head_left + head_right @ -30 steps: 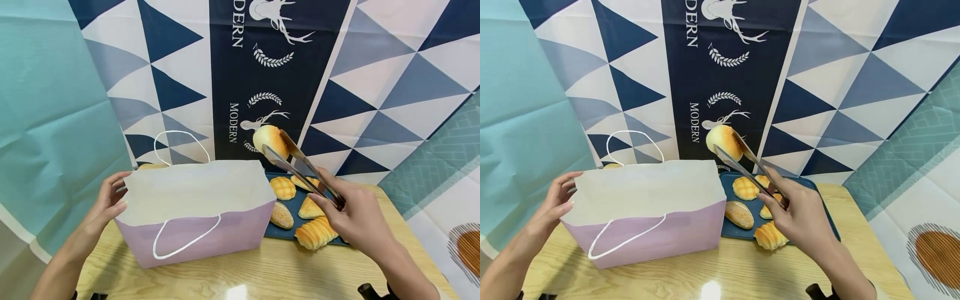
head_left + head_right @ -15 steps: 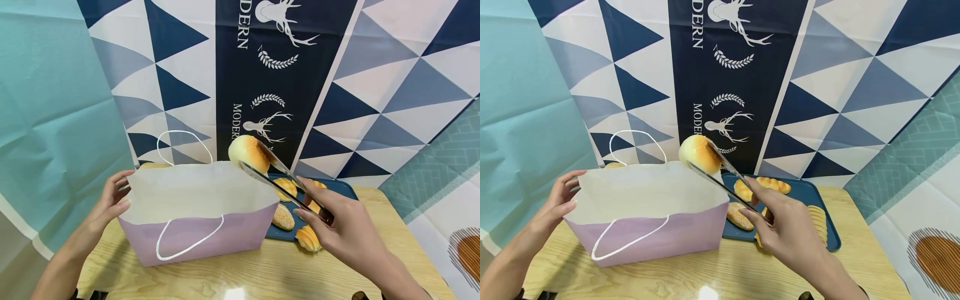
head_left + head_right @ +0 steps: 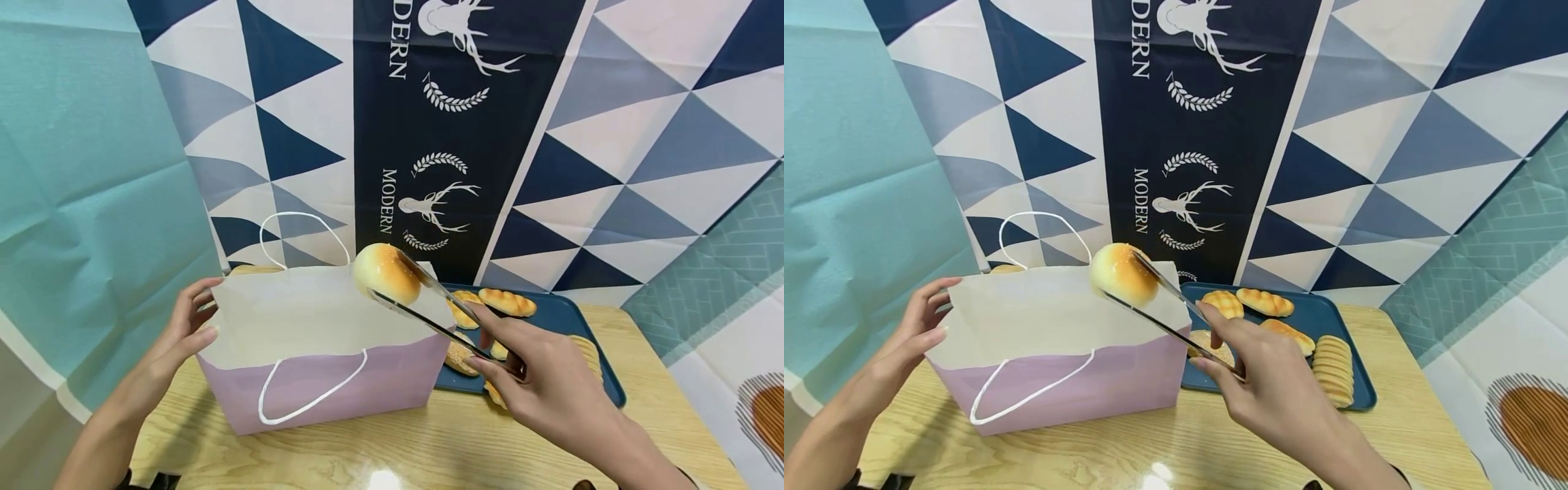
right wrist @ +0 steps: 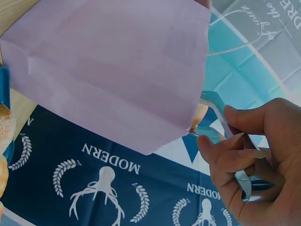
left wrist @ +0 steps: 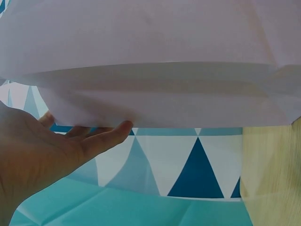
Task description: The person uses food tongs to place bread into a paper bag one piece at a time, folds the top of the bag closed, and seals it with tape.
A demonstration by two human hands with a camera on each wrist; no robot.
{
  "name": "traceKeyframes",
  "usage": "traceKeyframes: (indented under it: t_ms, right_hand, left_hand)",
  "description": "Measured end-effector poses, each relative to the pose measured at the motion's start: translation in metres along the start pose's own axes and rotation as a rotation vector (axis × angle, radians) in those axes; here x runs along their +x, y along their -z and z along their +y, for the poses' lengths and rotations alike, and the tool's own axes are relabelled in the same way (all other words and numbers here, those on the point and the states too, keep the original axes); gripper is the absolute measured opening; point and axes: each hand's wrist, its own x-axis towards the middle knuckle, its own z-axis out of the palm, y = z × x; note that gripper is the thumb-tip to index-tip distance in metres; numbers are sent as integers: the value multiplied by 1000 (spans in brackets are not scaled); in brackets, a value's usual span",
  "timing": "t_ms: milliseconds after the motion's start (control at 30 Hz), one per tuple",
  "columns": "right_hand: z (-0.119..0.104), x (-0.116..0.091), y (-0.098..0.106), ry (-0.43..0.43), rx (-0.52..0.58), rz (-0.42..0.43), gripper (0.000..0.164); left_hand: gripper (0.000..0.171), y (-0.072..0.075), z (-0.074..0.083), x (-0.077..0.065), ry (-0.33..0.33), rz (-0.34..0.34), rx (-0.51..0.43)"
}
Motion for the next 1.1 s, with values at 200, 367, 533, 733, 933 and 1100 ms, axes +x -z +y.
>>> traceKeyframes:
  t_ms: [200,367,533,733,933,1100]
  right_hand:
    - [0,0,-1,-10,4,-36,62]
    - [-1,0,-2,-9,-7,-47,63]
    - [-2,1,-2,1,3,-34,69]
    - [-1,1,0,8,35,-1,76]
    - [3,-1,3,1,10,38,81]
    - [7,-3,9,-23,1,62,82]
  left_hand:
    - [64,0,0,1,4,-2,-1]
    - [65,0,0,2,-2,-5,-4]
    - [65,0,-2,1,4,7,-3]
    - [65,0,-2,1,2,9,-11]
    - [65,0,-2,1,14,18,-7]
    - [65,0,-3,1,25,19,-9]
